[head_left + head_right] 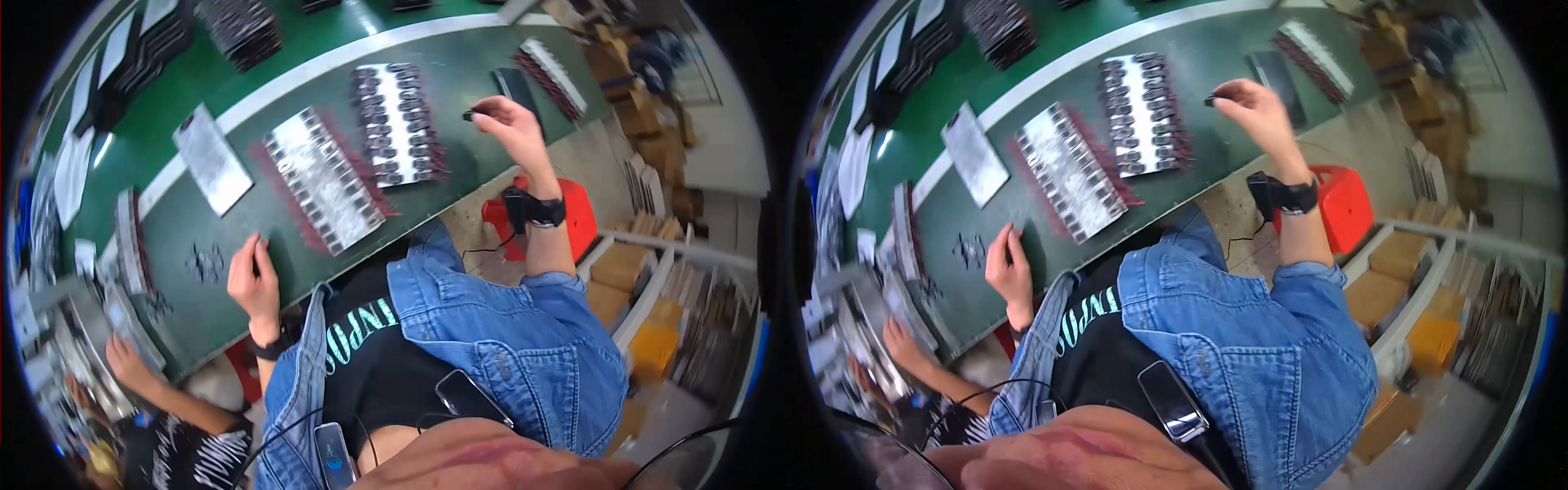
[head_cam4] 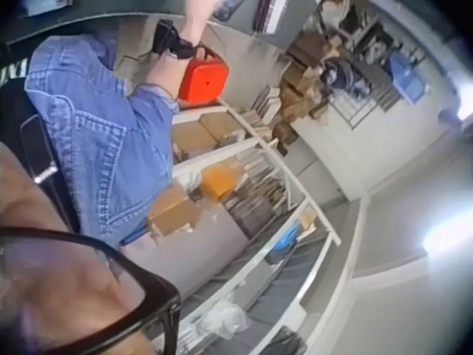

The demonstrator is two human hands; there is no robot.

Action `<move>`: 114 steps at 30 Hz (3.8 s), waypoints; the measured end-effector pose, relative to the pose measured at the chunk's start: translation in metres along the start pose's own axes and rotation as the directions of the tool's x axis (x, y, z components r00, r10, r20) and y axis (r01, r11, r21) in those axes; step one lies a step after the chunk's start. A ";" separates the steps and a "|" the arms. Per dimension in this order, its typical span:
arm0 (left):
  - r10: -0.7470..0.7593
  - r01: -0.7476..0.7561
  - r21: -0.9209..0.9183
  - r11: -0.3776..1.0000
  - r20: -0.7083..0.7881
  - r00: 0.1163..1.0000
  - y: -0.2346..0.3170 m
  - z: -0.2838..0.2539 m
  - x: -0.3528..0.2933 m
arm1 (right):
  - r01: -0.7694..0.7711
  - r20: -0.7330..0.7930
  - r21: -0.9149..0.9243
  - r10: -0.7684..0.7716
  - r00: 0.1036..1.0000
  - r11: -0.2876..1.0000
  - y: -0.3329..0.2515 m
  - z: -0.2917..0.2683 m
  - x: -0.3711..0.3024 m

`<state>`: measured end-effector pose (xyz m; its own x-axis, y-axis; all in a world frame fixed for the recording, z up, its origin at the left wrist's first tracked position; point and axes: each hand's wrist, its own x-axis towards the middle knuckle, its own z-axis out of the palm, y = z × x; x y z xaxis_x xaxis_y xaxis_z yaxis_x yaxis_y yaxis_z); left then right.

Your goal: The person picks up a speaker and a plastic housing by hand, fits the speaker into the housing, and presses them together. They then place the assembled unit onto a white tray and repeat the process.

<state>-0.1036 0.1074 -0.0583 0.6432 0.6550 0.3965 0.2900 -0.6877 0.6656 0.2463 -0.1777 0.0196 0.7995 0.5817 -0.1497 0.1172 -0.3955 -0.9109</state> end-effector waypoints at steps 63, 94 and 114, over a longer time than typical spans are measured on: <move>-0.080 0.084 0.026 0.996 -0.140 0.987 -0.011 -0.016 -0.035 | 0.540 0.656 -0.207 -0.294 0.695 0.816 -0.060 0.203 0.136; -0.113 0.242 0.372 0.896 -0.336 0.935 -0.043 -0.064 -0.035 | 0.739 0.564 -0.451 -0.482 0.670 0.500 -0.072 0.188 0.097; -0.510 0.539 -0.033 0.842 0.283 0.813 0.007 -0.052 0.032 | -0.258 0.588 0.471 -0.082 0.805 0.844 -0.082 0.159 0.053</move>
<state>-0.1175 0.1399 -0.0084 0.5752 0.7943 -0.1957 0.5676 -0.2153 0.7947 0.1849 -0.0011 0.0252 0.2872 0.9185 -0.2716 -0.3848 -0.1490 -0.9109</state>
